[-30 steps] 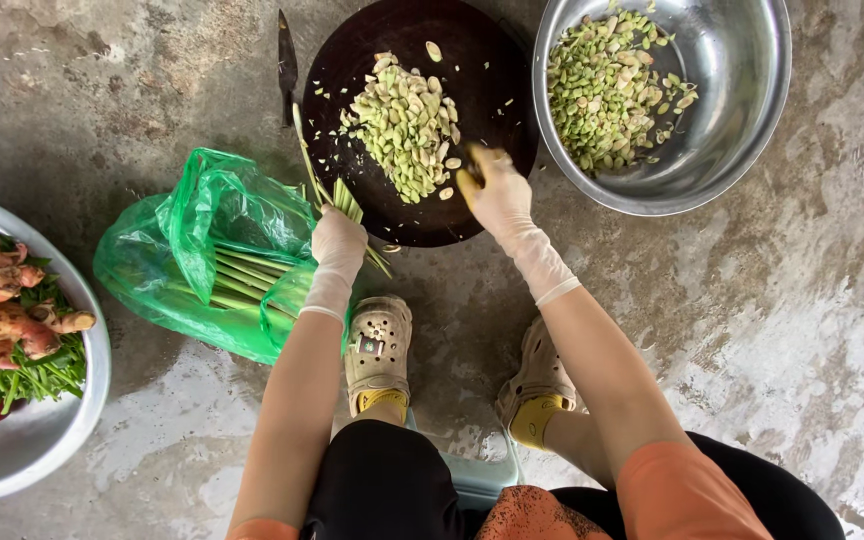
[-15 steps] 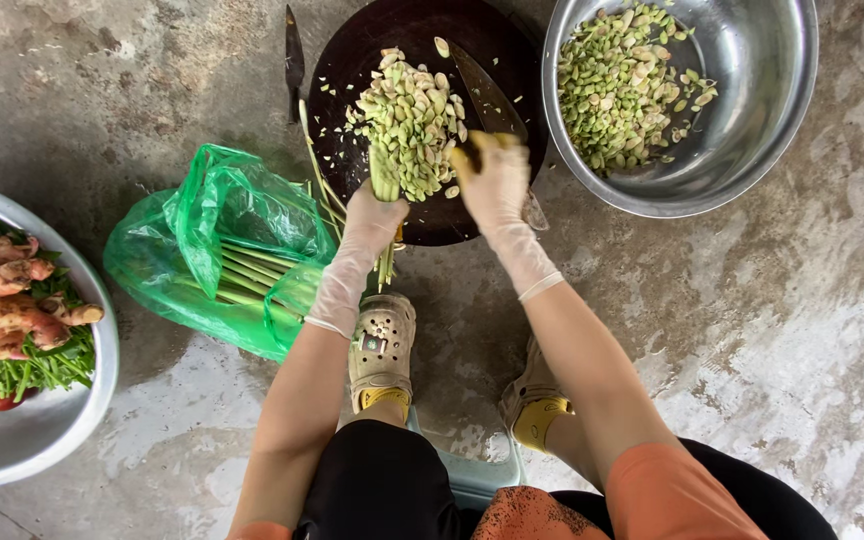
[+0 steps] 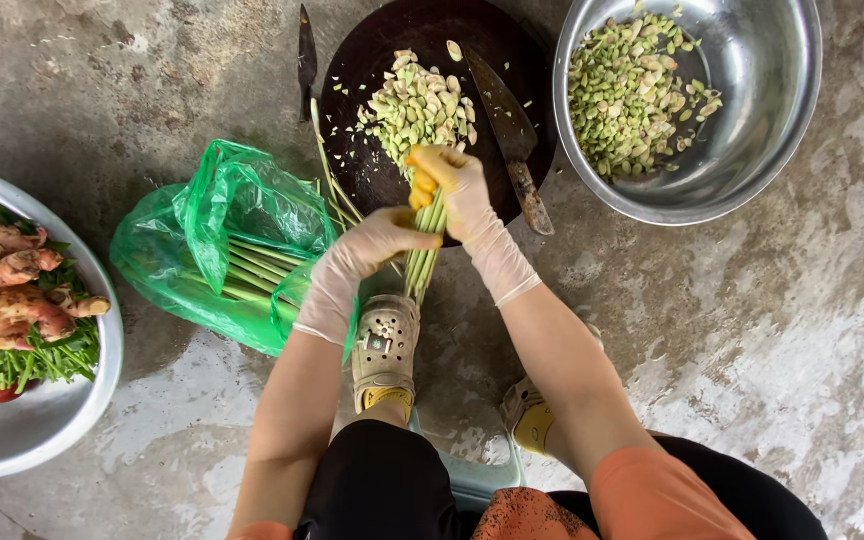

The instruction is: The person sits on a low stool and uses a knife to chop green stalks on a wooden cutting board. They gather the chopped pieces and transfer them into a metal bowl. The person then retrieves more stalks from a green plastic bag and continues chopping.

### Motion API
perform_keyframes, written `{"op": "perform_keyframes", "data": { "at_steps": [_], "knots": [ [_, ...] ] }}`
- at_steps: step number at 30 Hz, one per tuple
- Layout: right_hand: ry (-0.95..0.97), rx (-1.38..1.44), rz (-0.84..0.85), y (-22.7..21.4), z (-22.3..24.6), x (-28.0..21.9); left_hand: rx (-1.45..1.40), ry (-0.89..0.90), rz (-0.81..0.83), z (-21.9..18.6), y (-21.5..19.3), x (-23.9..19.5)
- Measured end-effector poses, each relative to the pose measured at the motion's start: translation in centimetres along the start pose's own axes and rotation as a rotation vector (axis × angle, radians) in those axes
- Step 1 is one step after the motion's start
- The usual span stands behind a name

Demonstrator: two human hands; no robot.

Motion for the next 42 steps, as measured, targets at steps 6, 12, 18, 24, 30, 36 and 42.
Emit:
{"op": "perform_keyframes", "data": {
  "at_steps": [6, 12, 18, 24, 30, 36, 42],
  "knots": [
    [0.163, -0.060, 0.134, 2.6, -2.4, -0.3, -0.496, 0.037, 0.080, 3.0, 1.5, 0.7],
    [-0.069, -0.589, 0.106, -0.8, -0.6, 2.0, -0.161, -0.162, -0.413, 6.6, -4.0, 1.0],
    [-0.203, -1.981, -0.485, -9.1, 5.6, 1.7, 0.723, -0.454, -0.943, 8.2, -11.3, -0.3],
    [-0.247, -2.105, -0.538, -13.1, 5.1, 1.6, 0.836, -0.457, -1.041, 9.8, -11.8, 1.8],
    [-0.588, -1.805, -0.447, -11.9, 7.0, 1.3, 0.709, -0.515, -0.986, 10.4, -11.9, 2.6],
    [-0.222, -1.642, -0.165, -5.5, 1.7, 0.0, 0.812, -0.501, -1.049, 10.6, -11.9, 3.6],
    [0.163, -1.799, -0.064, -1.8, -3.8, -3.9, 0.835, -0.481, -1.034, 10.1, -11.3, 3.7]
  ]
}}
Point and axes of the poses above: each hand's wrist, its own x-axis towards the middle knuckle, its own y-axis out of the palm, z = x × y, the point moved 7 cm from there along x, towards the middle knuckle, and after that the axes turned 8 degrees about x, right-handed, at the moved point
